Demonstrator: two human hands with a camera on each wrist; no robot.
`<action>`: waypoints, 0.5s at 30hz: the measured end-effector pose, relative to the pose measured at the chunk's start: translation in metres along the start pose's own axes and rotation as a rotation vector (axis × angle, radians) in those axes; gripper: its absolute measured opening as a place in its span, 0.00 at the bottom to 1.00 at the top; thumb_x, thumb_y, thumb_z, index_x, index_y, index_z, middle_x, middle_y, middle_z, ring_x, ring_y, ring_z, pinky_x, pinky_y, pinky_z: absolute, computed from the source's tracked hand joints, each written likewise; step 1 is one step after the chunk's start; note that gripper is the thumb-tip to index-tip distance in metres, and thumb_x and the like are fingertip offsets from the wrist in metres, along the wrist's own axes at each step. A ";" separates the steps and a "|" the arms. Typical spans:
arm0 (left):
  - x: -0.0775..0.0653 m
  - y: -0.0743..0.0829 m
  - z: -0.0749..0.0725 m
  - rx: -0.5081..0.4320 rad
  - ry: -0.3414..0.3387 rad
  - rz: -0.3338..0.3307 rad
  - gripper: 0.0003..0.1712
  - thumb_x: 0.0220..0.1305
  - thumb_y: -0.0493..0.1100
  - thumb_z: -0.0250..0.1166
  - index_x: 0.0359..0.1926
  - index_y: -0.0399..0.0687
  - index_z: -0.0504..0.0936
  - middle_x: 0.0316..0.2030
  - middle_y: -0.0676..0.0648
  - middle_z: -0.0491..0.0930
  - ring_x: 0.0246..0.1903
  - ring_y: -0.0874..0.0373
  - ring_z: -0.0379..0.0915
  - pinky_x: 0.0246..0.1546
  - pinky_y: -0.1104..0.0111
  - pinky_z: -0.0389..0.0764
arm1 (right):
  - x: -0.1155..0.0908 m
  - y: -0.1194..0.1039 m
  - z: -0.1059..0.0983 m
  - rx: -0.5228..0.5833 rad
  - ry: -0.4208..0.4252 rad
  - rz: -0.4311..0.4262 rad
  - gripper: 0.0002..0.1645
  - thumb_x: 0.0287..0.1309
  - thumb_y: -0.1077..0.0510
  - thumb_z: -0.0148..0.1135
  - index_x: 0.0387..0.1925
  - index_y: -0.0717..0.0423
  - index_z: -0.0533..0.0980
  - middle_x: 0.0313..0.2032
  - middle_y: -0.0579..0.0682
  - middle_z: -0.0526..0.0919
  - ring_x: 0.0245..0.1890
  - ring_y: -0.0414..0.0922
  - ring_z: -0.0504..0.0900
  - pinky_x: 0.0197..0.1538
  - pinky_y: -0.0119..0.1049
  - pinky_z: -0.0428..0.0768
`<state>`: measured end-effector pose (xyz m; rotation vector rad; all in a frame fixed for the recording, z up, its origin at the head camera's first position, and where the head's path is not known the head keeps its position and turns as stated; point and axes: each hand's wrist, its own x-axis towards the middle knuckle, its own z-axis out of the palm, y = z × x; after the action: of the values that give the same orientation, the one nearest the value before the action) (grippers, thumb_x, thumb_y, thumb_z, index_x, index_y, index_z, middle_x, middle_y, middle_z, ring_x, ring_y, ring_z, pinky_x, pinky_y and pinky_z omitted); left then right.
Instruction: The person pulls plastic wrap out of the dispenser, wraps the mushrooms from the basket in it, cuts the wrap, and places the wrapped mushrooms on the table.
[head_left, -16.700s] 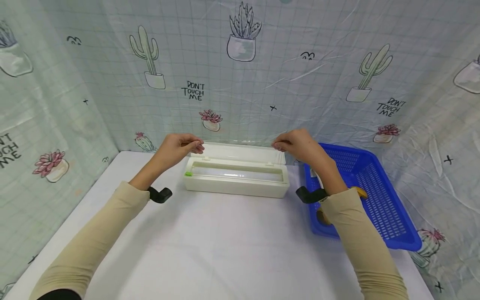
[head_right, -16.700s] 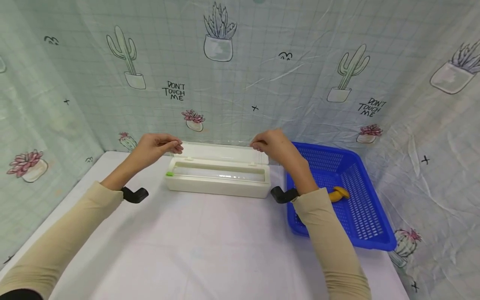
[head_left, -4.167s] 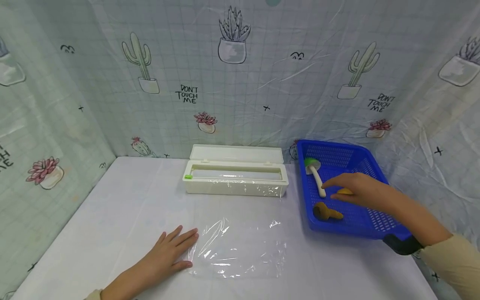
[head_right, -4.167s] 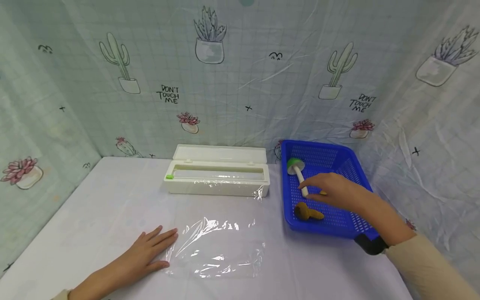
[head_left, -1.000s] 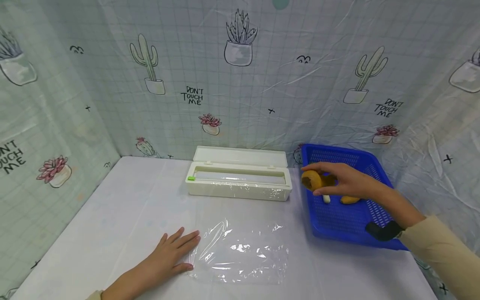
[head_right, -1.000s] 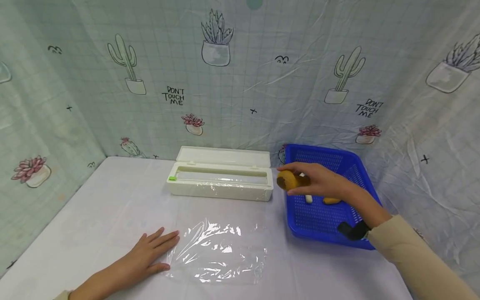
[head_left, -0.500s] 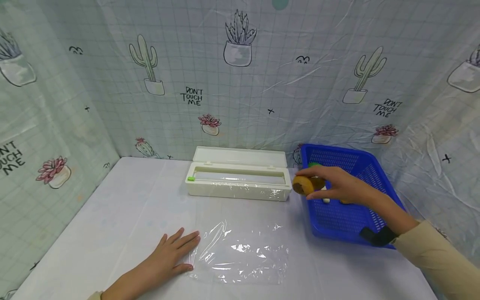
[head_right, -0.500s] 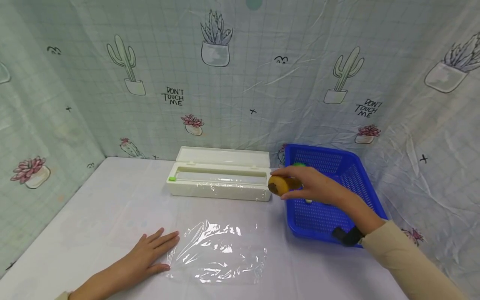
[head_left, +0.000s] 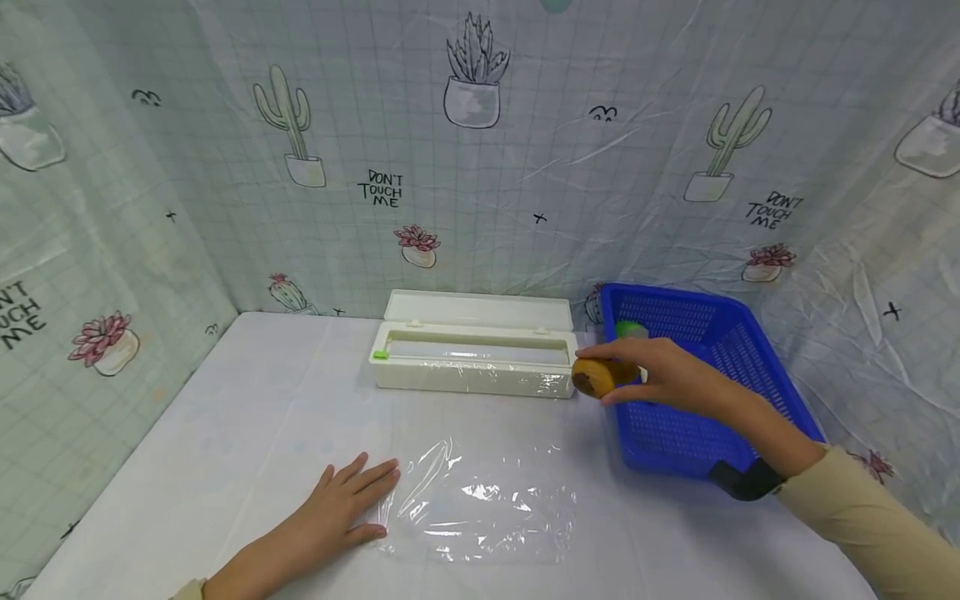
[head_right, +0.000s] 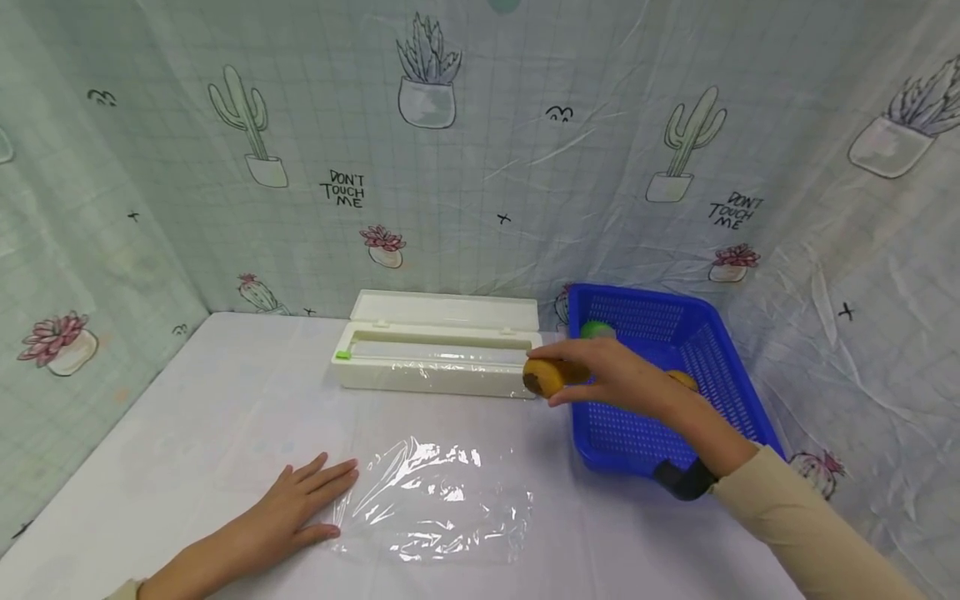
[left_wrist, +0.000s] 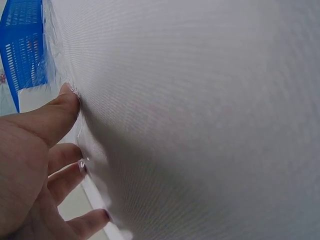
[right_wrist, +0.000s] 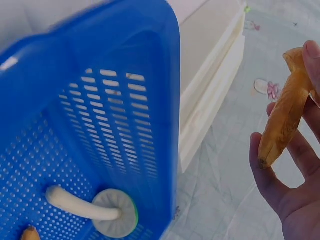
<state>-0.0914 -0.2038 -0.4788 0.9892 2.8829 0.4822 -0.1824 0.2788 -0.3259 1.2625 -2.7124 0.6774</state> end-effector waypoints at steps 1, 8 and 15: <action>0.000 0.000 0.000 0.002 -0.002 -0.005 0.42 0.65 0.64 0.64 0.73 0.47 0.70 0.73 0.48 0.67 0.70 0.30 0.60 0.56 0.23 0.61 | 0.001 -0.001 0.001 0.001 -0.003 0.005 0.36 0.55 0.54 0.77 0.65 0.49 0.76 0.51 0.46 0.85 0.40 0.37 0.79 0.37 0.30 0.83; 0.001 -0.001 0.002 0.001 0.000 -0.012 0.42 0.64 0.64 0.65 0.73 0.48 0.70 0.73 0.49 0.67 0.70 0.31 0.60 0.57 0.24 0.61 | 0.004 -0.011 0.011 0.012 -0.022 0.042 0.35 0.56 0.53 0.76 0.65 0.50 0.76 0.54 0.49 0.85 0.40 0.38 0.80 0.39 0.31 0.84; 0.000 -0.002 0.002 0.004 0.012 0.000 0.42 0.64 0.63 0.65 0.72 0.48 0.71 0.72 0.49 0.68 0.69 0.30 0.61 0.55 0.23 0.62 | 0.005 -0.017 0.019 0.052 -0.035 0.038 0.35 0.58 0.51 0.73 0.67 0.48 0.75 0.55 0.47 0.85 0.43 0.39 0.82 0.41 0.31 0.85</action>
<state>-0.0926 -0.2044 -0.4815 0.9895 2.8952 0.4843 -0.1705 0.2573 -0.3356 1.2488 -2.7707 0.7420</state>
